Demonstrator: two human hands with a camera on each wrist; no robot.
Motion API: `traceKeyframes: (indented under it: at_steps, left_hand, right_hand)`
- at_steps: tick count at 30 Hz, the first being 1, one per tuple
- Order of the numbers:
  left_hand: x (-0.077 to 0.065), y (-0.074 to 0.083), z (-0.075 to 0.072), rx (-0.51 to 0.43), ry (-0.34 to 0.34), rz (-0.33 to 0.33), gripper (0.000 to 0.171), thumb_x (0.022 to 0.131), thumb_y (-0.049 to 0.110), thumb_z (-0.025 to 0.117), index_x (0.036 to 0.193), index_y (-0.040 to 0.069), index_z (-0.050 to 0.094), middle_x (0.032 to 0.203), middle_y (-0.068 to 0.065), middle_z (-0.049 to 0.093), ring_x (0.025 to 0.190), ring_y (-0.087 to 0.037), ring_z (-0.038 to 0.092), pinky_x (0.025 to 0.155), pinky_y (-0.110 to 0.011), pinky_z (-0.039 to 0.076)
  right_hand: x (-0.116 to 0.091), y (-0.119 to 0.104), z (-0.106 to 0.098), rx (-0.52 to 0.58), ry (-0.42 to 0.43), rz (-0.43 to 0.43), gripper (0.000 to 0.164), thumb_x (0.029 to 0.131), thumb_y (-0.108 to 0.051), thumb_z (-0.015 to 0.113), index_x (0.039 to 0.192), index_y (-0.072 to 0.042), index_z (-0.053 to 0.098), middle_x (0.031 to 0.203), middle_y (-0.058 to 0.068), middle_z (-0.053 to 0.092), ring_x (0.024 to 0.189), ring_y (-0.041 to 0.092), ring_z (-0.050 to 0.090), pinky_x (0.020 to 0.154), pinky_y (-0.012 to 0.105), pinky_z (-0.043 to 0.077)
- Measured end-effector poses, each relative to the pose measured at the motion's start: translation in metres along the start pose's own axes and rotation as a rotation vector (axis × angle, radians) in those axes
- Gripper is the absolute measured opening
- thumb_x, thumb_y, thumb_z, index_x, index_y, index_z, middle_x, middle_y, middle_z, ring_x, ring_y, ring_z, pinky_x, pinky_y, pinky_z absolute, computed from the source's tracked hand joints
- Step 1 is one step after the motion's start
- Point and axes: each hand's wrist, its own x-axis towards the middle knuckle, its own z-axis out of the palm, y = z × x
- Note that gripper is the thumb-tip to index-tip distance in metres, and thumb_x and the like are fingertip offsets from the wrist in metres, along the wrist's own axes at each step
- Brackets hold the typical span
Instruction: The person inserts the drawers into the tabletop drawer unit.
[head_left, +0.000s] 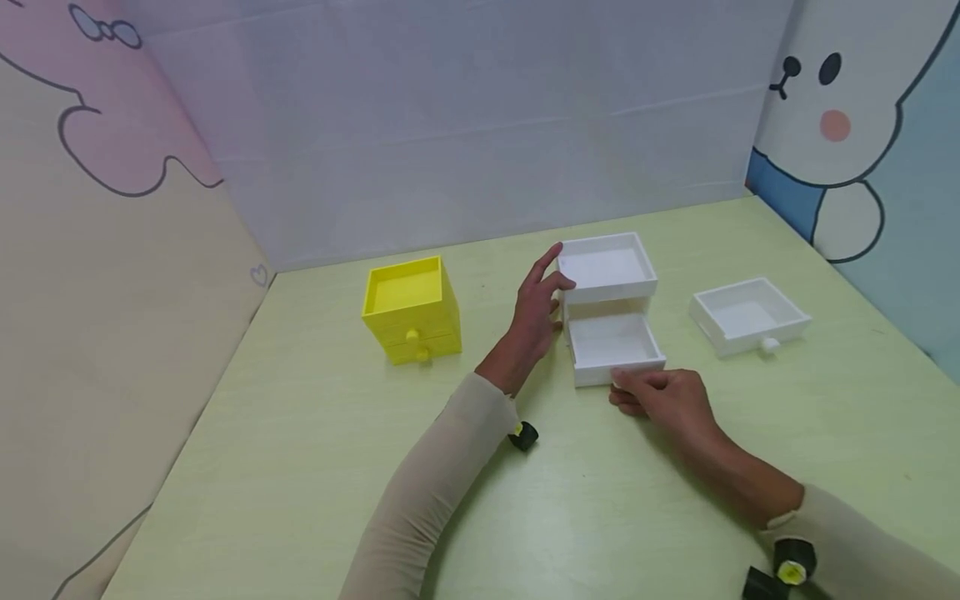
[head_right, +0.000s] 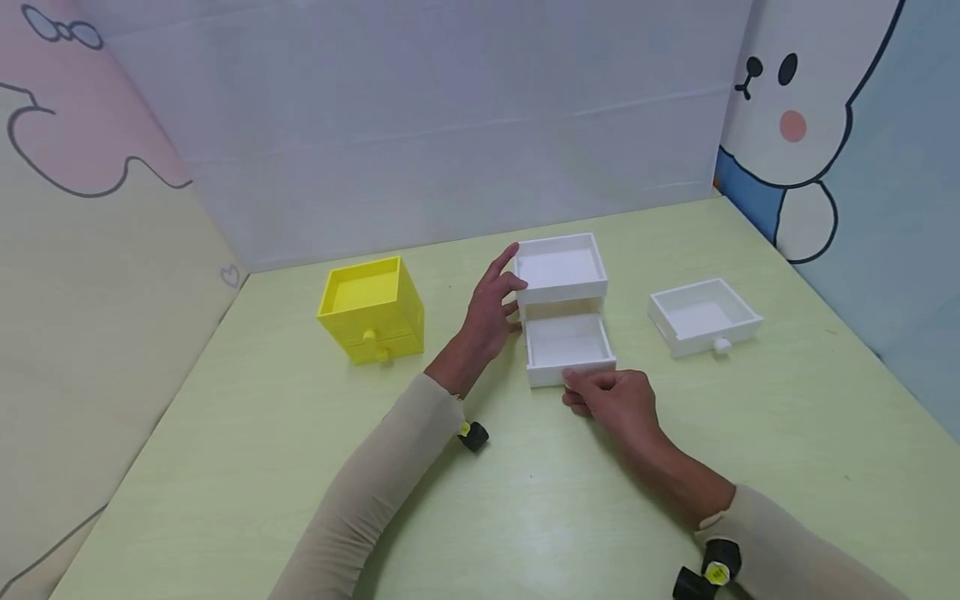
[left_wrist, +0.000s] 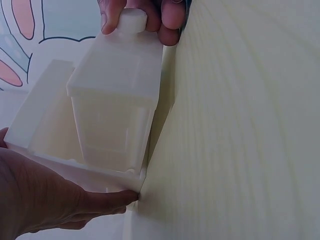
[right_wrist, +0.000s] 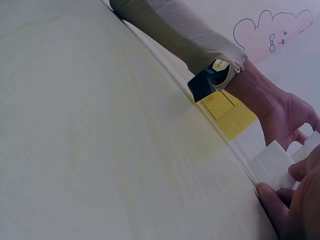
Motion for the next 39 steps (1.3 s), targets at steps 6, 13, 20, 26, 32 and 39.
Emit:
traceKeyframes:
  at_steps: [6,13,20,26,32,39]
  left_hand:
    - [0.0012,-0.0004,-0.0012,-0.005,-0.003,0.003,0.063,0.080,0.011,0.060,0.133,0.045,0.061,0.136,0.005,0.053,0.119,-0.038,0.052,0.095,-0.062,0.038]
    - [0.0006,0.0002,-0.0013,0.007,-0.009,0.010,0.065,0.080,0.012,0.060,0.138,0.042,0.058,0.137,0.005,0.052,0.120,-0.038,0.051,0.095,-0.063,0.038]
    - [0.0001,-0.0002,-0.0018,-0.001,-0.004,0.011,0.063,0.081,0.012,0.060,0.135,0.044,0.060,0.139,0.004,0.052,0.122,-0.039,0.050,0.096,-0.063,0.038]
    - [0.0014,-0.0019,-0.0012,0.014,0.007,0.000,0.062,0.081,0.013,0.061,0.131,0.048,0.061,0.140,0.005,0.050,0.123,-0.041,0.049,0.096,-0.064,0.037]
    - [0.0022,-0.0013,0.0013,0.013,0.006,-0.006,0.060,0.079,0.012,0.062,0.123,0.053,0.063,0.138,0.006,0.052,0.120,-0.039,0.052,0.094,-0.061,0.040]
    - [0.0013,-0.0003,0.0011,0.017,0.019,-0.005,0.063,0.079,0.012,0.062,0.130,0.048,0.062,0.138,0.006,0.051,0.121,-0.040,0.050,0.096,-0.063,0.037]
  right_hand:
    - [0.0025,-0.0031,-0.0006,-0.002,-0.010,0.044,0.043,0.095,-0.018,0.068,0.108,0.022,0.062,0.080,0.011,0.074,0.074,0.011,0.073,0.074,0.026,0.056]
    - [0.0032,-0.0035,-0.0008,-0.025,0.007,0.051,0.043,0.094,-0.019,0.070,0.108,0.021,0.063,0.078,0.010,0.074,0.073,0.010,0.073,0.073,0.024,0.056]
    - [0.0040,-0.0028,0.0006,-0.062,0.026,0.040,0.041,0.092,-0.019,0.071,0.104,0.019,0.066,0.077,0.010,0.074,0.071,0.009,0.072,0.072,0.023,0.056]
    - [0.0053,-0.0015,0.0003,-0.110,0.056,0.024,0.037,0.091,-0.019,0.074,0.100,0.016,0.069,0.078,0.011,0.074,0.069,0.009,0.072,0.070,0.021,0.056]
    - [0.0054,-0.0006,-0.0012,-0.128,0.068,-0.002,0.038,0.090,-0.021,0.074,0.098,0.015,0.069,0.078,0.010,0.074,0.069,0.009,0.072,0.070,0.020,0.055]
    - [0.0082,0.0013,0.0015,-0.008,0.070,-0.021,0.031,0.090,-0.011,0.073,0.103,0.015,0.062,0.079,0.004,0.074,0.070,0.010,0.072,0.070,0.026,0.057]
